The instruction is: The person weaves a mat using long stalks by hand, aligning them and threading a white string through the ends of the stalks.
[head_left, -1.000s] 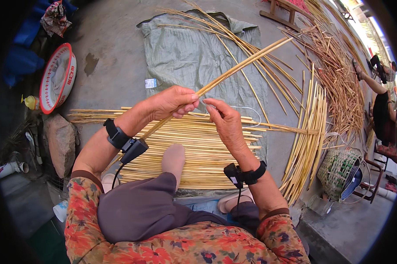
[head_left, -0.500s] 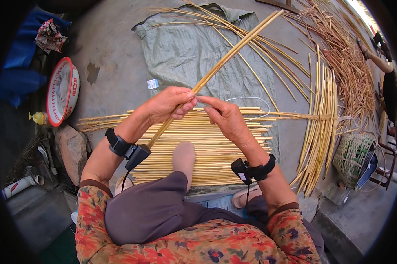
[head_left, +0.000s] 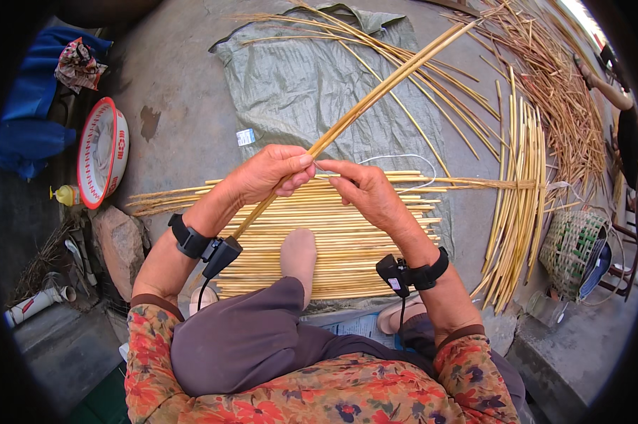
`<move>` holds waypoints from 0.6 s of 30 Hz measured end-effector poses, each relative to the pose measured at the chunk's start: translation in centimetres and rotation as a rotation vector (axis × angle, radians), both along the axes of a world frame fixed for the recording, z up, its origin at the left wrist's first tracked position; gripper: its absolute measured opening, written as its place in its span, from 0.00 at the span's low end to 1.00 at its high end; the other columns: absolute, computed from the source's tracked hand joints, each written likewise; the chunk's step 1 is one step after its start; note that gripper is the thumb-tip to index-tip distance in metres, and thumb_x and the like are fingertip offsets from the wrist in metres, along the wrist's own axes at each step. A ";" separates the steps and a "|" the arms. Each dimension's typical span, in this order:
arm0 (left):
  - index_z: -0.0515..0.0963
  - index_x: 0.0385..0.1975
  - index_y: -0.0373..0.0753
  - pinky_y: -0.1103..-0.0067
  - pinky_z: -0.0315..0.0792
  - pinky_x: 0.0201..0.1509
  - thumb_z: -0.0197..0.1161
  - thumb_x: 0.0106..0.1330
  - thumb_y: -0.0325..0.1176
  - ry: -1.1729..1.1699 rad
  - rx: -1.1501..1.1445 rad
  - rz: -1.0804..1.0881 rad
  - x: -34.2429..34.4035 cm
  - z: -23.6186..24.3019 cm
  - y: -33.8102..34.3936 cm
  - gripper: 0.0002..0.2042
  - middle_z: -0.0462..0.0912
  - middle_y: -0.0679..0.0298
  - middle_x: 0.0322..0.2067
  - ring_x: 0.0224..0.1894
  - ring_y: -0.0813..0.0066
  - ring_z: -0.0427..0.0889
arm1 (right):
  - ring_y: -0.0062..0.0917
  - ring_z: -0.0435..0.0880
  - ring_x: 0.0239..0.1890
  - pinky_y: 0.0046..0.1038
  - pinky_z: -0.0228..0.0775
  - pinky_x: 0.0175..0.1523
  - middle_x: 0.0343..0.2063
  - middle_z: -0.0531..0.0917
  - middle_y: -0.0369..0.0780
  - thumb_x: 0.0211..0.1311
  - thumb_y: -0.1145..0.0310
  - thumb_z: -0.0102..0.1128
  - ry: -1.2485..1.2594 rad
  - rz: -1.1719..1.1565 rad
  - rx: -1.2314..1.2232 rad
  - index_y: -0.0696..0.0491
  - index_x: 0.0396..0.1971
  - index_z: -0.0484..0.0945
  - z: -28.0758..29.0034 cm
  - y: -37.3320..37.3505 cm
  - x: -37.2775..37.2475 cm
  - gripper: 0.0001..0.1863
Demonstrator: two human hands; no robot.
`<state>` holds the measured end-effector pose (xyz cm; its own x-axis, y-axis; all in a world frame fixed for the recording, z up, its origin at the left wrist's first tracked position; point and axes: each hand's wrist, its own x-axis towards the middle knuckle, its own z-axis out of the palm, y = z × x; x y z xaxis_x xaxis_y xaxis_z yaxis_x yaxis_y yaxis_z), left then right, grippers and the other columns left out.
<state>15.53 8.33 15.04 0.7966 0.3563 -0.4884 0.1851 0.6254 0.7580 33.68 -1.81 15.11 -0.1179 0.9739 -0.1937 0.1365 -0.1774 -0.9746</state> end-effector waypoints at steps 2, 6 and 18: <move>0.71 0.26 0.36 0.91 0.56 0.15 0.48 0.66 0.38 0.009 -0.003 0.008 0.0 0.0 0.0 0.12 0.67 0.72 0.17 0.15 0.89 0.59 | 0.13 0.64 0.17 0.20 0.60 0.24 0.12 0.67 0.34 0.57 0.74 0.50 0.017 0.000 -0.003 0.55 0.47 0.73 -0.2 0.0 0.0 0.16; 0.71 0.26 0.36 0.90 0.56 0.16 0.48 0.66 0.37 0.060 0.081 -0.008 -0.1 0.2 -0.1 0.12 0.67 0.72 0.17 0.15 0.89 0.60 | 0.14 0.64 0.16 0.20 0.61 0.24 0.12 0.67 0.35 0.57 0.73 0.50 -0.017 0.010 0.009 0.55 0.46 0.73 -0.1 0.0 -0.1 0.16; 0.75 0.26 0.35 0.91 0.54 0.17 0.51 0.64 0.36 0.140 0.355 -0.067 0.2 0.7 -0.9 0.11 0.67 0.74 0.16 0.17 0.89 0.60 | 0.11 0.65 0.20 0.15 0.59 0.25 0.19 0.71 0.31 0.59 0.73 0.50 -0.038 -0.162 0.134 0.57 0.37 0.75 -1.1 -1.3 -1.5 0.08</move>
